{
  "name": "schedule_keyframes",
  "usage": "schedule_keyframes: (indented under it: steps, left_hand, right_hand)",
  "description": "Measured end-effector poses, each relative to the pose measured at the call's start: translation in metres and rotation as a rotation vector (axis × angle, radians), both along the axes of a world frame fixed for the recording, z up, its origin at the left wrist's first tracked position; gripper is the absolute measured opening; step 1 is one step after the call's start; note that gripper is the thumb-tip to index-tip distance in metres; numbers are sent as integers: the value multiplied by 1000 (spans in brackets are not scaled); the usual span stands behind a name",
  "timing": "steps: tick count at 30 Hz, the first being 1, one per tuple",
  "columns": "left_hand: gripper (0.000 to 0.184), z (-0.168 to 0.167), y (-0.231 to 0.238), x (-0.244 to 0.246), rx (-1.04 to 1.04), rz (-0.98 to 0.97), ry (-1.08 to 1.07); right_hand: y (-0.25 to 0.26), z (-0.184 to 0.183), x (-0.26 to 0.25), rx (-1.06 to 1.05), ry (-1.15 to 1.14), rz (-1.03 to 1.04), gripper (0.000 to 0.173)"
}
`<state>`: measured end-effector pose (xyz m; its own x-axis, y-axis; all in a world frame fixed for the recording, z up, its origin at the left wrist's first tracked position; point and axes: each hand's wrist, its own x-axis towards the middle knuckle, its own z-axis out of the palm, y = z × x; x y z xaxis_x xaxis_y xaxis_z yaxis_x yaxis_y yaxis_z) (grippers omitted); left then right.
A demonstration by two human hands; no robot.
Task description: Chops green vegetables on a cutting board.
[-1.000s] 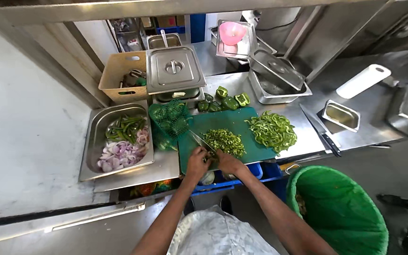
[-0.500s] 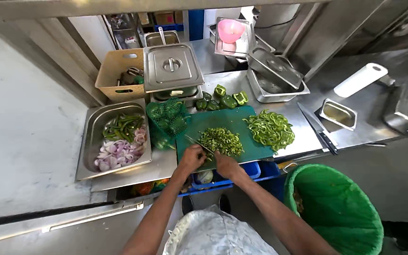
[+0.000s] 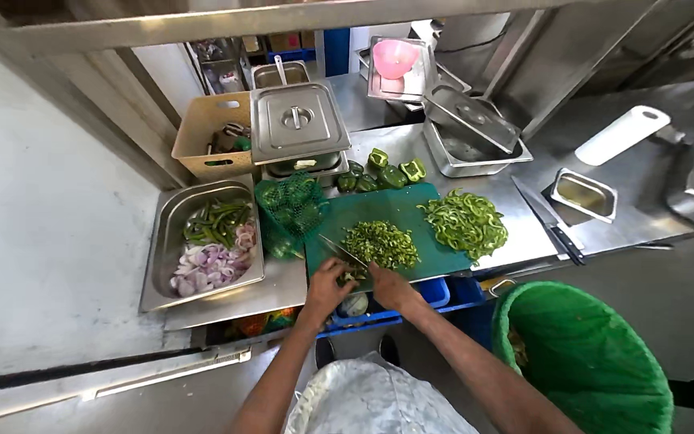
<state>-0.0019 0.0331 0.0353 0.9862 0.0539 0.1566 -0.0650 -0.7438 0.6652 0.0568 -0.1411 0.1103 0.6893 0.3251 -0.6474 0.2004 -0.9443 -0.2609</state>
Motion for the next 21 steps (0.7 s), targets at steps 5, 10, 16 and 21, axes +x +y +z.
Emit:
schedule_keyframes:
  steps: [5, 10, 16, 21]
  left_hand:
    - [12, 3, -3, 9, 51, -91, 60]
    - [14, 8, 1, 17, 66, -170, 99]
    - [14, 3, 5, 16, 64, -200, 46]
    - [16, -8, 8, 13, 53, -208, -14]
  right_hand:
    - [-8, 23, 3, -74, -53, 30, 51]
    - [-8, 33, -6, -102, -58, 55, 50]
    - [-1, 30, 2, -82, -8, 73, 51]
    - [-7, 19, -10, -64, 28, 60, 52]
